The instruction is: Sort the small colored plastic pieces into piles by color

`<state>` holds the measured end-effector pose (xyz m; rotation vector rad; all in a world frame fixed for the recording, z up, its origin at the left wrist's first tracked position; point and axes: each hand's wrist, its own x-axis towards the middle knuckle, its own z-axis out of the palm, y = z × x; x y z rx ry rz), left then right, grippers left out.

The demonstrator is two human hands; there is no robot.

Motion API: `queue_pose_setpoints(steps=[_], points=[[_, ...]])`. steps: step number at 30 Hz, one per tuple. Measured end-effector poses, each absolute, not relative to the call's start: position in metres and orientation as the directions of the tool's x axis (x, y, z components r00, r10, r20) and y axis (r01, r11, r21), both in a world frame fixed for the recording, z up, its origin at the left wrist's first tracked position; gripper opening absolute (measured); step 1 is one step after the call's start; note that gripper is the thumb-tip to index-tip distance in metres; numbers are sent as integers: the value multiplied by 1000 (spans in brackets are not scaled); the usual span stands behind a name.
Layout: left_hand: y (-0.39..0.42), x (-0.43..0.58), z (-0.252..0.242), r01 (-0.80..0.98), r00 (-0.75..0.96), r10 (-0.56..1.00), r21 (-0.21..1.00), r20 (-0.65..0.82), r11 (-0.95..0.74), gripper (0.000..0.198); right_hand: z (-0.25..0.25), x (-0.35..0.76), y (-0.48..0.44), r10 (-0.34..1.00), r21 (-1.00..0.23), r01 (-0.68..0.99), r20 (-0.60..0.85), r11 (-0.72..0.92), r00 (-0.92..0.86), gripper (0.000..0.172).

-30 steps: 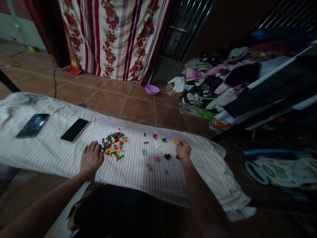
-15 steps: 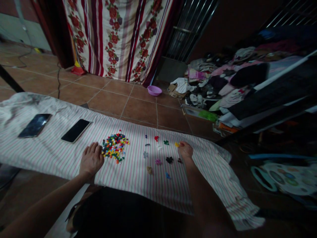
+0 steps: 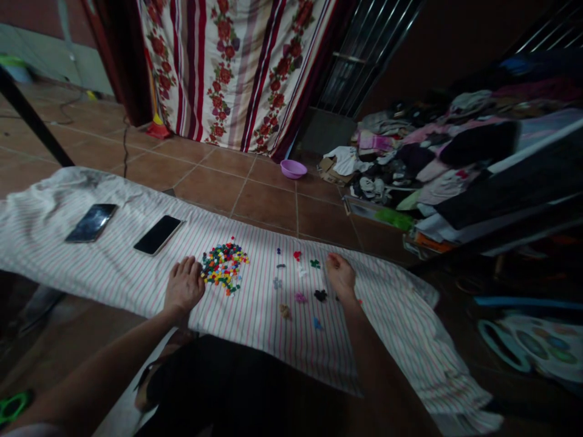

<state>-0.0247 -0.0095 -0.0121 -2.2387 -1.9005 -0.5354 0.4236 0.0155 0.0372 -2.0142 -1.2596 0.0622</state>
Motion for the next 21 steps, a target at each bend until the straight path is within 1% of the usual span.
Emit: queue_pose_setpoints(steps=[3, 6, 8, 11, 14, 21], points=[[-10, -24, -11, 975, 127, 927, 128, 352, -183, 35, 36, 380, 13, 842, -675, 736, 364, -56, 398, 38], [-10, -24, -10, 971, 117, 931, 158, 346, -181, 35, 30, 328, 7, 889, -709, 692, 395, 135, 231, 34], [-10, -24, -10, 967, 110, 932, 178, 344, -180, 34, 23, 293, 3, 912, -729, 653, 386, 207, 141, 29], [-10, -25, -9, 961, 107, 936, 205, 335, -183, 33, 11, 249, 0, 936, -751, 612, 349, 249, 48, 24], [-10, -26, -8, 957, 104, 939, 225, 328, -184, 33, 2, 218, 0, 952, -740, 621, 306, 257, -28, 22], [-11, -26, -9, 949, 105, 930, 243, 353, -200, 32, 0, 179, -4, 963, -625, 737, 228, 258, -144, 24]])
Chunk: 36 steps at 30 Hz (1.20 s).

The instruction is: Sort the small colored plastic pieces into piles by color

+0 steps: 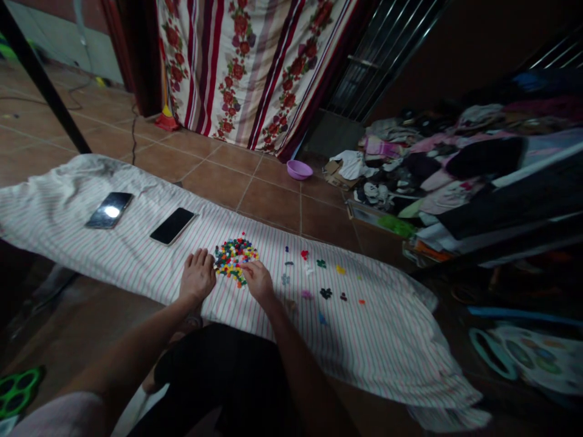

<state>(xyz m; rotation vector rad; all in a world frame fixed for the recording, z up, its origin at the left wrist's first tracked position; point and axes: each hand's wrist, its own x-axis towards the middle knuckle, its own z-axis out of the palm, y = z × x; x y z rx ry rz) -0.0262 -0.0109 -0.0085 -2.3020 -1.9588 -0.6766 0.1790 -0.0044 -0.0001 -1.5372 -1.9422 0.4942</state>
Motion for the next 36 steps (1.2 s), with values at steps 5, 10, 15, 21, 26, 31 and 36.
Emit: queue_pose_setpoints(steps=[5, 10, 15, 21, 26, 31, 36], points=[[-11, -25, -7, 951, 101, 934, 244, 343, -192, 33, 1, 166, -7, 977, -529, 821, 120, 214, -178, 30], [-10, -25, -7, 949, 95, 935, 251, 342, -189, 34, 4, 162, -1, 985, -458, 874, 26, 162, -169, 33], [-10, -25, -9, 948, 90, 930, 257, 355, -190, 35, 1, 161, 5, 982, -464, 865, 75, 191, -176, 33], [-11, -24, -9, 942, 84, 933, 277, 349, -188, 34, -6, 161, 4, 966, -477, 841, 155, 255, -205, 33], [-11, -25, -8, 949, 93, 935, 252, 343, -187, 33, -3, 163, 8, 963, -456, 848, 116, 269, -244, 29], [-11, -25, -6, 949, 93, 940, 257, 327, -183, 35, 1, 162, 11, 961, -428, 861, 95, 273, -258, 30], [-11, -24, -6, 947, 90, 939, 263, 332, -183, 34, 2, 161, 10, 954, -429, 853, 119, 299, -275, 32]])
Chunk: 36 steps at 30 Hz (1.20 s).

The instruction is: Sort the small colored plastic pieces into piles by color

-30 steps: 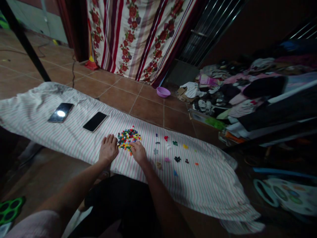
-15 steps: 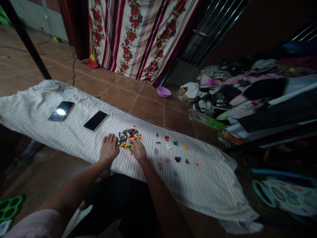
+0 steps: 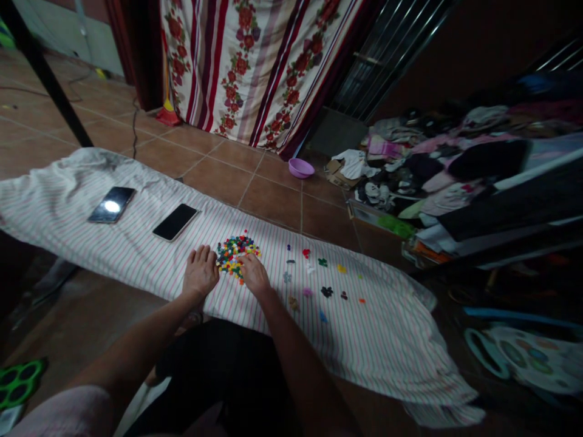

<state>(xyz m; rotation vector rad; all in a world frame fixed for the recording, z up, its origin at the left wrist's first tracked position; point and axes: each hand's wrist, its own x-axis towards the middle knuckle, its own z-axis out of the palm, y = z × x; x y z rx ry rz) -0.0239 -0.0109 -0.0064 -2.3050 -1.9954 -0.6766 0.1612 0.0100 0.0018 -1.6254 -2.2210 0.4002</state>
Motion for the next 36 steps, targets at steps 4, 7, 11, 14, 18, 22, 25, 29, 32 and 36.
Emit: queue_pose_setpoints(steps=[4, 7, 11, 14, 18, 22, 25, 29, 32, 36], points=[[-11, -24, -7, 945, 87, 937, 269, 338, -185, 34, 3, 161, 11, 954, -425, 855, 96, 298, -285, 34], [-11, -24, -7, 940, 79, 939, 289, 335, -181, 34, 3, 160, 12, 953, -423, 855, 105, 301, -284, 34], [-10, -24, -7, 942, 84, 939, 282, 332, -184, 34, 1, 159, 11, 955, -403, 866, 116, 297, -273, 32], [-10, -24, -7, 944, 84, 938, 274, 336, -183, 34, 0, 159, 10, 951, -382, 871, 127, 309, -282, 31], [-10, -24, -6, 944, 86, 943, 277, 320, -180, 34, -2, 160, 8, 940, -380, 862, 185, 336, -286, 29], [-11, -24, -5, 950, 92, 940, 253, 328, -182, 33, -3, 161, 5, 940, -417, 845, 216, 334, -264, 24], [-11, -24, -5, 951, 90, 938, 250, 336, -181, 33, -2, 161, 4, 944, -435, 838, 193, 328, -269, 24], [-11, -24, -7, 948, 95, 938, 258, 333, -188, 33, 0, 162, 5, 941, -428, 838, 147, 338, -304, 30], [-11, -25, -8, 953, 103, 937, 237, 335, -189, 34, 1, 163, 6, 938, -408, 845, 124, 345, -324, 32], [-11, -24, -9, 956, 103, 933, 225, 344, -188, 33, 0, 163, 5, 939, -386, 856, 141, 344, -314, 31]])
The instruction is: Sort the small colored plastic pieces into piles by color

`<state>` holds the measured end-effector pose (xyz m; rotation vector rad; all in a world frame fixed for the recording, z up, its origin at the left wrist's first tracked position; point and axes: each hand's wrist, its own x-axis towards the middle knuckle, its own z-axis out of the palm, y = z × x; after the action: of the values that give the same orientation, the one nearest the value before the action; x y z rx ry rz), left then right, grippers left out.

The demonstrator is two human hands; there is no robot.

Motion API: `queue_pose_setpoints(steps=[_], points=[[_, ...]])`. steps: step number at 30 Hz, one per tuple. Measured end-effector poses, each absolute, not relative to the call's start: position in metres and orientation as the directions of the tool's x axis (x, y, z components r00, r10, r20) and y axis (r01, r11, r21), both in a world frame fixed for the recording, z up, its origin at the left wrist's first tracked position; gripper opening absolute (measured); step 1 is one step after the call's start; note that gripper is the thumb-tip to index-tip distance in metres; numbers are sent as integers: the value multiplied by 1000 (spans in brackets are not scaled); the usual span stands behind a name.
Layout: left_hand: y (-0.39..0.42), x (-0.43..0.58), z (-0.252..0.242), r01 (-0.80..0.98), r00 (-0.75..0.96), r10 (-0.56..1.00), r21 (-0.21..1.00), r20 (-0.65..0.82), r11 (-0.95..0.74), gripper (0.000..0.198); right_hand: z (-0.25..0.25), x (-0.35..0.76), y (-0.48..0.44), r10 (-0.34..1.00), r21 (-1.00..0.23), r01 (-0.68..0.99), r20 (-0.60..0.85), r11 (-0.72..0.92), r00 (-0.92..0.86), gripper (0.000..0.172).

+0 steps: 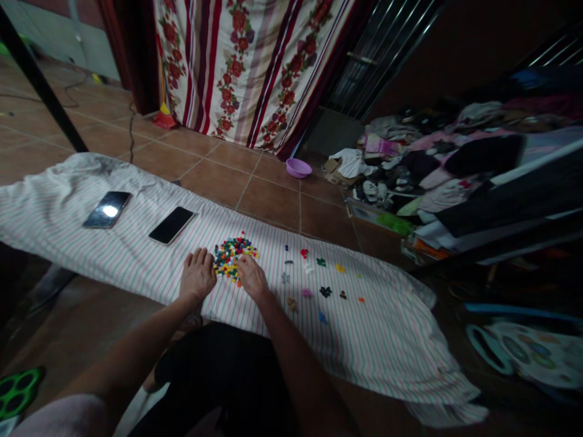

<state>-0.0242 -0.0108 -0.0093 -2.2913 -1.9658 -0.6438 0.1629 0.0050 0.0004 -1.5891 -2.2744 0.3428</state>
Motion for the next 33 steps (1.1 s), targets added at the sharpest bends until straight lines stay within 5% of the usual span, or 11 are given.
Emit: queue_pose_setpoints(steps=[16, 26, 33], points=[[-11, -24, -6, 965, 104, 933, 191, 346, -179, 31, -6, 163, 6, 936, -517, 783, 244, 346, -252, 24], [-11, -24, -7, 962, 96, 940, 211, 327, -172, 33, -10, 164, 10, 976, -805, 582, 200, 111, 91, 14], [-10, -25, -8, 956, 101, 939, 231, 329, -183, 35, -6, 177, 7, 959, -796, 598, 229, 88, 165, 13]])
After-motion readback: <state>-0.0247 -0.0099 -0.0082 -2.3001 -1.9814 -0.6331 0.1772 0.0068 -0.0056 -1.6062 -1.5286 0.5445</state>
